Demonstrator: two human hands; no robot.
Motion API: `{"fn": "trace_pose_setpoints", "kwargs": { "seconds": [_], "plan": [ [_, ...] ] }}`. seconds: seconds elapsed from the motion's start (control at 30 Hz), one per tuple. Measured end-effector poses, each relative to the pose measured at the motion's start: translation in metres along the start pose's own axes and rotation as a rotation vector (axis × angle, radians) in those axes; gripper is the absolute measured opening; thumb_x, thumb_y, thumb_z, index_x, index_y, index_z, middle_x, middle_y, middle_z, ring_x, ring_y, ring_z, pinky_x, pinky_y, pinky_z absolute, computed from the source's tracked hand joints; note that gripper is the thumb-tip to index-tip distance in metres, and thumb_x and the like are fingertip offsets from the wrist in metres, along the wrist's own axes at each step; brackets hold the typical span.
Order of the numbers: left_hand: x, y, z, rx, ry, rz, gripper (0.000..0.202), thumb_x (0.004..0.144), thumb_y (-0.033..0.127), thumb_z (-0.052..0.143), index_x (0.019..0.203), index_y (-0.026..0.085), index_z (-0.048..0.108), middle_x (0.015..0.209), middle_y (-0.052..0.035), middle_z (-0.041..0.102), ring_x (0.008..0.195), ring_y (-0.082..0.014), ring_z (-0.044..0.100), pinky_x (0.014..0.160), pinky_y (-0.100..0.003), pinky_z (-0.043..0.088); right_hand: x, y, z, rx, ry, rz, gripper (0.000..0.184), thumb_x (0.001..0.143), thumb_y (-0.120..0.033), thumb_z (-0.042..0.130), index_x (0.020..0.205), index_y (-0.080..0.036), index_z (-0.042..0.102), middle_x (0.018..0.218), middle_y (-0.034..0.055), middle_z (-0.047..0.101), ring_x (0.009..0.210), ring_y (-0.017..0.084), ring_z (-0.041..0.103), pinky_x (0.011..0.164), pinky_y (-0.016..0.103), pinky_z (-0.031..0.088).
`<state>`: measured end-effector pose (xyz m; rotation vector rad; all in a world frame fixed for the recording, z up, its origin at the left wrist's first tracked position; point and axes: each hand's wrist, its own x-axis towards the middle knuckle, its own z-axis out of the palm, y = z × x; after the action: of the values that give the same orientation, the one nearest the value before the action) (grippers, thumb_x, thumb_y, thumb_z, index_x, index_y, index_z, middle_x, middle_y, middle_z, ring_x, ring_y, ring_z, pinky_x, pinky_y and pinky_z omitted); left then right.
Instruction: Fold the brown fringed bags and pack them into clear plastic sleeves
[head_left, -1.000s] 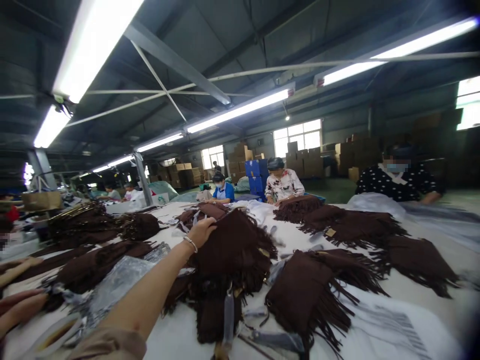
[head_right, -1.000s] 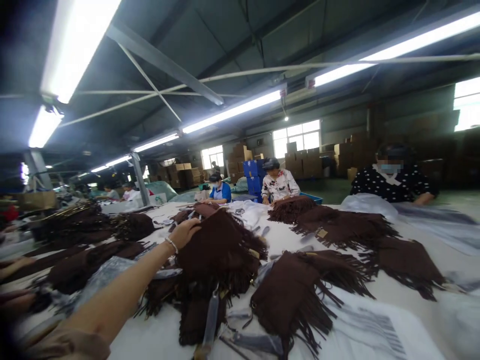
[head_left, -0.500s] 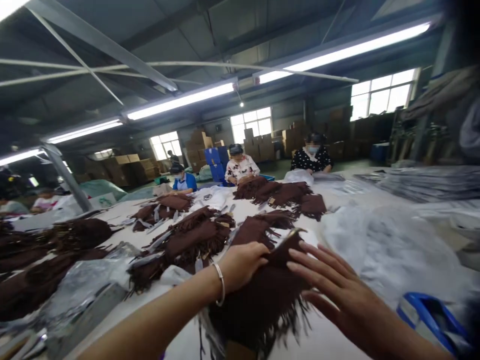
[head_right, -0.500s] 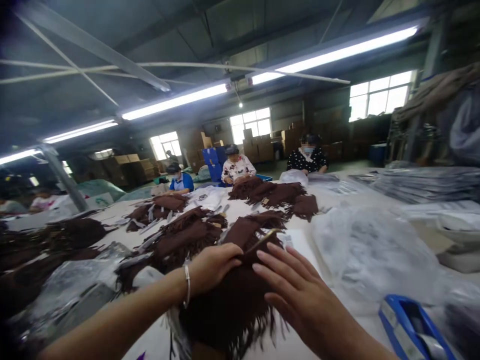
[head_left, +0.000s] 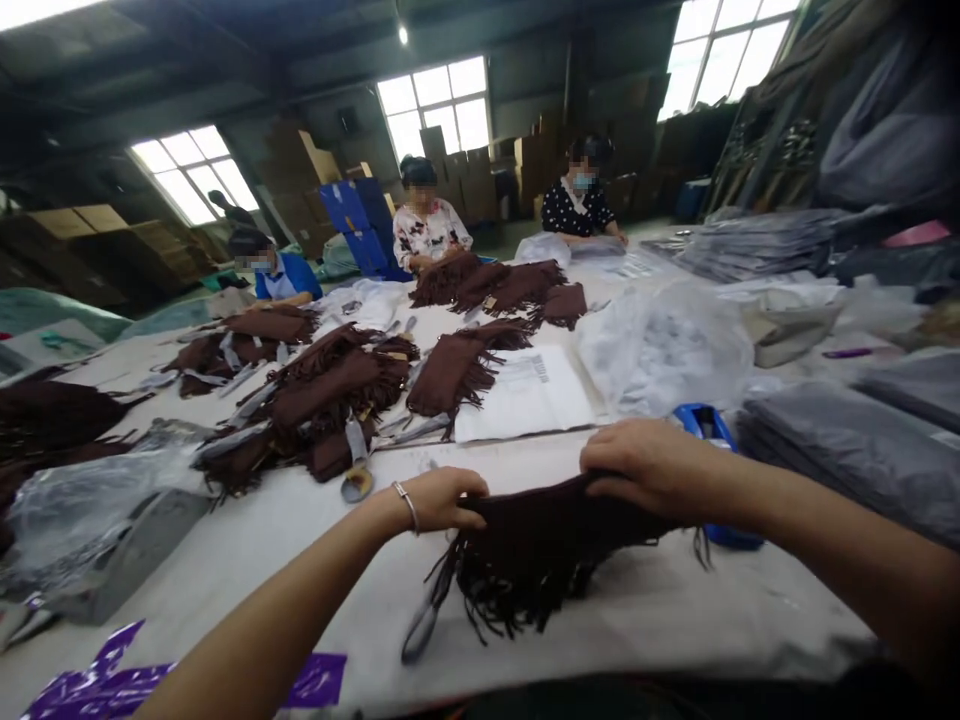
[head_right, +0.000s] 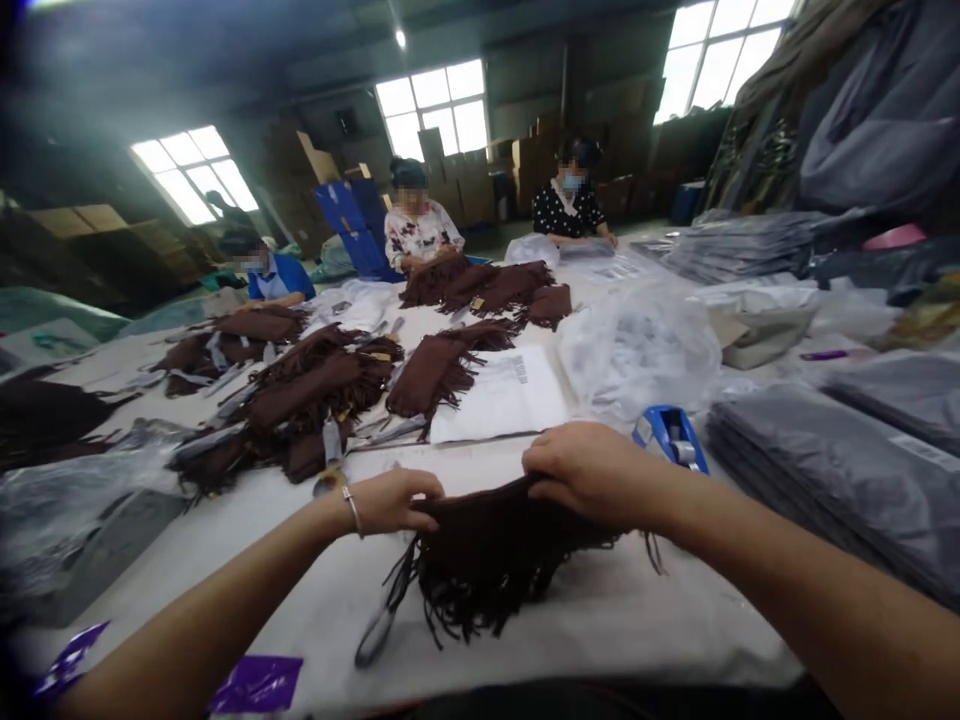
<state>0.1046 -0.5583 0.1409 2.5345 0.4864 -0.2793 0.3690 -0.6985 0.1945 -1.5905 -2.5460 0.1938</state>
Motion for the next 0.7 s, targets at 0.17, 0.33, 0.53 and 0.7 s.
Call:
{"fn": "trace_pose_setpoints", "kwargs": {
  "seconds": [0.17, 0.33, 0.53, 0.7],
  "plan": [
    [-0.014, -0.024, 0.018, -0.131, -0.006, -0.046, 0.019, 0.073, 0.032, 0.064, 0.088, 0.021, 0.062, 0.081, 0.0032, 0.064, 0.076, -0.0143, 0.057, 0.066, -0.02, 0.041, 0.002, 0.01, -0.01, -0.015, 0.042, -0.035, 0.02, 0.087, -0.036, 0.051, 0.075, -0.022, 0.06, 0.073, -0.0002, 0.061, 0.07, 0.015, 0.057, 0.064, 0.027, 0.039],
    [-0.015, -0.033, 0.009, -0.061, 0.095, -0.055, 0.015, 0.08, 0.027, 0.053, 0.09, 0.021, 0.062, 0.079, 0.0018, 0.064, 0.074, -0.0143, 0.057, 0.067, -0.021, 0.041, 0.008, 0.031, -0.009, 0.116, 0.028, 0.043, 0.025, 0.084, -0.044, 0.053, 0.079, -0.023, 0.064, 0.073, -0.0025, 0.062, 0.066, 0.013, 0.058, 0.058, 0.023, 0.042],
    [-0.005, -0.049, -0.047, 0.281, 0.299, 0.016, 0.023, 0.082, 0.02, 0.048, 0.101, 0.021, 0.062, 0.087, -0.0036, 0.063, 0.084, -0.0181, 0.058, 0.077, -0.028, 0.043, 0.03, 0.059, -0.011, 0.168, 0.022, 0.013, 0.025, 0.085, -0.034, 0.051, 0.103, -0.024, 0.065, 0.088, -0.0007, 0.06, 0.078, 0.013, 0.06, 0.069, 0.024, 0.046],
    [-0.019, -0.034, -0.103, 0.7, 0.549, 0.021, 0.033, 0.089, 0.022, 0.042, 0.119, 0.023, 0.056, 0.096, -0.0075, 0.063, 0.095, -0.0242, 0.057, 0.088, -0.042, 0.043, 0.033, 0.059, -0.024, 0.043, 0.21, 0.044, 0.036, 0.085, -0.024, 0.05, 0.119, -0.026, 0.057, 0.087, 0.0002, 0.055, 0.08, 0.012, 0.056, 0.069, 0.023, 0.044]
  ]
}}
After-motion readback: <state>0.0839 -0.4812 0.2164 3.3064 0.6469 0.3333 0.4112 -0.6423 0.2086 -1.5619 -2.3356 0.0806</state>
